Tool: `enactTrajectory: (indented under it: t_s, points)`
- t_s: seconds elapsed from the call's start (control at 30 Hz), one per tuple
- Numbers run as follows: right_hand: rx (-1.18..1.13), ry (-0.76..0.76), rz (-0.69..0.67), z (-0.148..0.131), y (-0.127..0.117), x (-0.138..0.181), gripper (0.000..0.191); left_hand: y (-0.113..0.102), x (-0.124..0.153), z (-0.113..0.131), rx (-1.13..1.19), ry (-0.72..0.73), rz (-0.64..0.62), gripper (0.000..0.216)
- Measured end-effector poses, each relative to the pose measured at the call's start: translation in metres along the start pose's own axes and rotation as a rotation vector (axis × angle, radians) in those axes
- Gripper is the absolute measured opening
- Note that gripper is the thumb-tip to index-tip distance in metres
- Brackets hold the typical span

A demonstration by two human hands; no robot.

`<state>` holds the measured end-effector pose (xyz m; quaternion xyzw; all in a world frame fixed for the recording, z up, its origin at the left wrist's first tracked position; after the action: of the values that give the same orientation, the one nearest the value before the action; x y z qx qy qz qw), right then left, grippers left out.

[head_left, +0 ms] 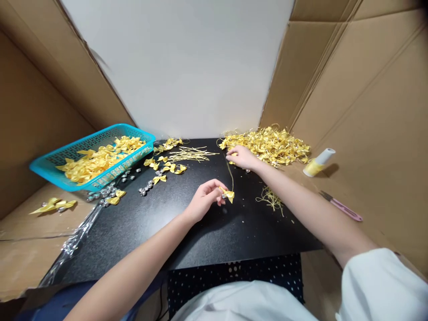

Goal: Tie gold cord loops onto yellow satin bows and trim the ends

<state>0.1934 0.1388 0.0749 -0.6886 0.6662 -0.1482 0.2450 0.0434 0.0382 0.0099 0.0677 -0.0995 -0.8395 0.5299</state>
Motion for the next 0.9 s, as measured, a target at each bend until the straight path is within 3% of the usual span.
enactTrajectory:
  t_s: [0.1,0.17,0.23,0.3,0.5,0.63,0.9]
  points:
    - [0.044,-0.099,0.022,0.001,0.013,0.027,0.012,-0.005,-0.001,0.000,0.013,-0.022,0.030,0.016]
    - [-0.079,-0.200,-0.175,-0.001,0.031,0.051,0.025,-0.007,-0.002,0.002,0.004,-0.022,0.048,0.014]
    - [-0.253,-0.149,-0.442,0.005,0.050,0.075,0.043,-0.007,-0.002,0.005,-0.003,-0.021,0.052,0.011]
    - [-0.299,-0.097,-0.506,0.013,0.056,0.090,0.055,-0.006,-0.002,0.006,0.002,-0.025,0.037,0.007]
    - [-0.401,-0.146,-0.492,0.015,0.058,0.099,0.059,0.001,-0.002,-0.004,0.112,-0.118,-0.007,0.004]
    - [-0.445,-0.132,-0.383,0.019,0.060,0.102,0.056,0.004,-0.001,-0.012,0.222,-0.198,-0.002,0.009]
    - [-0.163,-0.291,-0.104,0.021,0.047,0.106,0.050,0.000,-0.002,-0.017,0.238,-0.238,0.059,0.037]
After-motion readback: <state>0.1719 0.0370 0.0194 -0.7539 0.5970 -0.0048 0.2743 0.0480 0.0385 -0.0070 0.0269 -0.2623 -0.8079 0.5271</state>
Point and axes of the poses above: each hand's wrist, its own x-axis away from the middle knuckle, its own y-axis out of the palm, z = x × y, the point moved 6 cm from there along -x, towards the middle knuckle
